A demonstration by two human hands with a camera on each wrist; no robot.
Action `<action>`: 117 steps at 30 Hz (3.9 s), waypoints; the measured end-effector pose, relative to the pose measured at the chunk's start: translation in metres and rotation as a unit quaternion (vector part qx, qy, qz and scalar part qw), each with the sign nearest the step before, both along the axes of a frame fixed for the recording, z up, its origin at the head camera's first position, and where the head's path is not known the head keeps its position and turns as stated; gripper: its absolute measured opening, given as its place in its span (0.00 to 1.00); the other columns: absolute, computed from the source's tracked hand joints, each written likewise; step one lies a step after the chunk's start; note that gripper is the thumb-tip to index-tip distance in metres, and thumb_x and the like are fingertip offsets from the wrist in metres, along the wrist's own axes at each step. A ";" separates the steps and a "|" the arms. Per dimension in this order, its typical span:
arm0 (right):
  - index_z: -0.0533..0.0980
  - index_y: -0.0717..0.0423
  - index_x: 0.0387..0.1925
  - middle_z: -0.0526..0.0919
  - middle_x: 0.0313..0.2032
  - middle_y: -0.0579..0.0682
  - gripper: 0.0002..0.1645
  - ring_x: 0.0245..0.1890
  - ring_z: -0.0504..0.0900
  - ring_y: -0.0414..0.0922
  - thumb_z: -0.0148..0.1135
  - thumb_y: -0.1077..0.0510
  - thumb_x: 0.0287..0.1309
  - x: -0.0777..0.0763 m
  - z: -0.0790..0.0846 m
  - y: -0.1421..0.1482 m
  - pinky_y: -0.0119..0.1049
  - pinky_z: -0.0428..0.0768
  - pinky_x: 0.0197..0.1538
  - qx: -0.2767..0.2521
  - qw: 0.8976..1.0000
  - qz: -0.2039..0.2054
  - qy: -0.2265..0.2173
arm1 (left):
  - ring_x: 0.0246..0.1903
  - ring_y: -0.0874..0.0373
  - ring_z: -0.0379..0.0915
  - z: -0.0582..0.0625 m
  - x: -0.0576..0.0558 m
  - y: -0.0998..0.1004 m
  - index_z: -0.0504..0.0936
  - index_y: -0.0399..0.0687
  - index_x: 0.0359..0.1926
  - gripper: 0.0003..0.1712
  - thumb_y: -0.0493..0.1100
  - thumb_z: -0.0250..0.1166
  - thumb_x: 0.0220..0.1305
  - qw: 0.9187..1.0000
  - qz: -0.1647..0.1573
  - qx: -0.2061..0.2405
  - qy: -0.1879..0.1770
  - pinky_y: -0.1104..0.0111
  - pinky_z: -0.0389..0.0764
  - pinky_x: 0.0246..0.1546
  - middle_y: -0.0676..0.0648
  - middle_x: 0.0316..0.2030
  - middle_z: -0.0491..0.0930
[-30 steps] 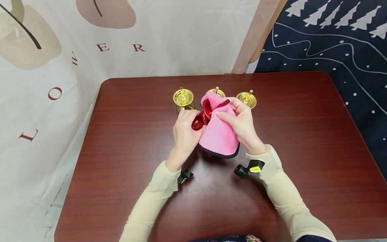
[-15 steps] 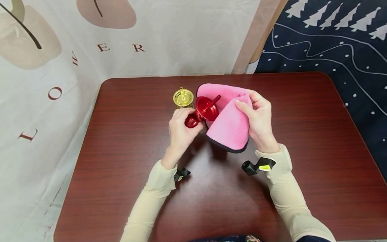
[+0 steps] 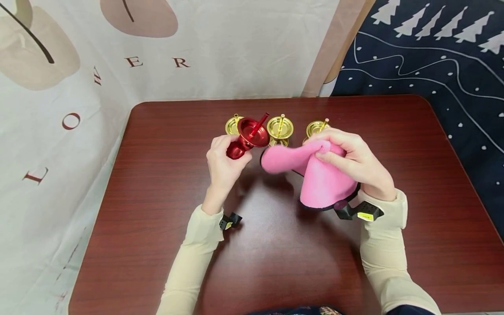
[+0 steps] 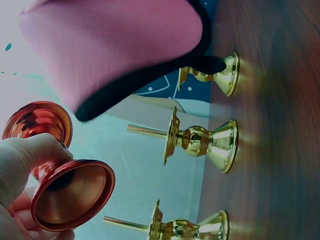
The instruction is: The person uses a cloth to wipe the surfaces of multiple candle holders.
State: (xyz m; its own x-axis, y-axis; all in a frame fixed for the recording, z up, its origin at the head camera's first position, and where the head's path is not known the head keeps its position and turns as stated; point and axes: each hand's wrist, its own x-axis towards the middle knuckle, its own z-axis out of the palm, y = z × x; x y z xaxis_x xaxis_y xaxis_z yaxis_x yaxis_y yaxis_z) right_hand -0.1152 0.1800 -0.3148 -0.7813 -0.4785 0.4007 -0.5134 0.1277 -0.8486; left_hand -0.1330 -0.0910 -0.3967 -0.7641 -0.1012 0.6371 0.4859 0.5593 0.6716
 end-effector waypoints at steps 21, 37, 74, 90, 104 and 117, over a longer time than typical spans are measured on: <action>0.75 0.72 0.30 0.80 0.41 0.60 0.11 0.43 0.78 0.50 0.69 0.69 0.46 -0.016 -0.040 -0.074 0.30 0.73 0.49 -0.142 0.926 -0.347 0.051 | 0.33 0.46 0.75 -0.008 0.009 0.035 0.81 0.33 0.34 0.15 0.35 0.70 0.41 0.998 -0.054 0.012 -0.021 0.59 0.74 0.37 0.40 0.30 0.82; 0.75 0.60 0.55 0.77 0.50 0.61 0.23 0.50 0.74 0.50 0.59 0.67 0.56 -0.015 -0.051 -0.061 0.40 0.71 0.50 0.049 0.975 -0.211 0.042 | 0.34 0.46 0.75 -0.015 0.008 0.033 0.82 0.32 0.34 0.15 0.36 0.70 0.41 0.999 -0.024 0.031 -0.016 0.57 0.75 0.37 0.39 0.30 0.83; 0.73 0.63 0.37 0.77 0.30 0.47 0.09 0.29 0.73 0.44 0.56 0.71 0.51 -0.004 -0.023 -0.044 0.30 0.72 0.31 -0.182 0.933 -0.311 0.000 | 0.36 0.48 0.74 -0.007 0.004 0.030 0.82 0.34 0.35 0.18 0.38 0.72 0.41 0.997 -0.031 0.062 0.023 0.60 0.75 0.37 0.40 0.32 0.83; 0.84 0.63 0.33 0.82 0.33 0.59 0.12 0.36 0.79 0.50 0.60 0.74 0.46 -0.005 -0.029 -0.055 0.30 0.75 0.47 -0.077 0.909 -0.335 0.236 | 0.37 0.48 0.73 -0.005 0.005 0.032 0.81 0.33 0.35 0.16 0.35 0.70 0.41 0.997 -0.050 0.053 0.031 0.61 0.75 0.39 0.40 0.33 0.82; 0.81 0.64 0.37 0.78 0.35 0.61 0.13 0.37 0.76 0.55 0.63 0.74 0.46 0.002 -0.042 -0.064 0.46 0.78 0.42 0.124 0.912 -0.251 0.300 | 0.39 0.47 0.72 -0.003 0.007 0.036 0.81 0.34 0.33 0.13 0.34 0.68 0.41 0.998 -0.023 0.003 0.063 0.61 0.73 0.43 0.41 0.32 0.81; 0.78 0.64 0.33 0.81 0.31 0.58 0.14 0.32 0.75 0.52 0.56 0.77 0.43 0.004 -0.047 -0.067 0.40 0.73 0.37 0.047 0.931 -0.257 0.256 | 0.40 0.46 0.72 -0.002 0.004 0.030 0.81 0.34 0.34 0.13 0.34 0.69 0.43 0.997 -0.004 -0.025 0.074 0.60 0.73 0.45 0.41 0.34 0.81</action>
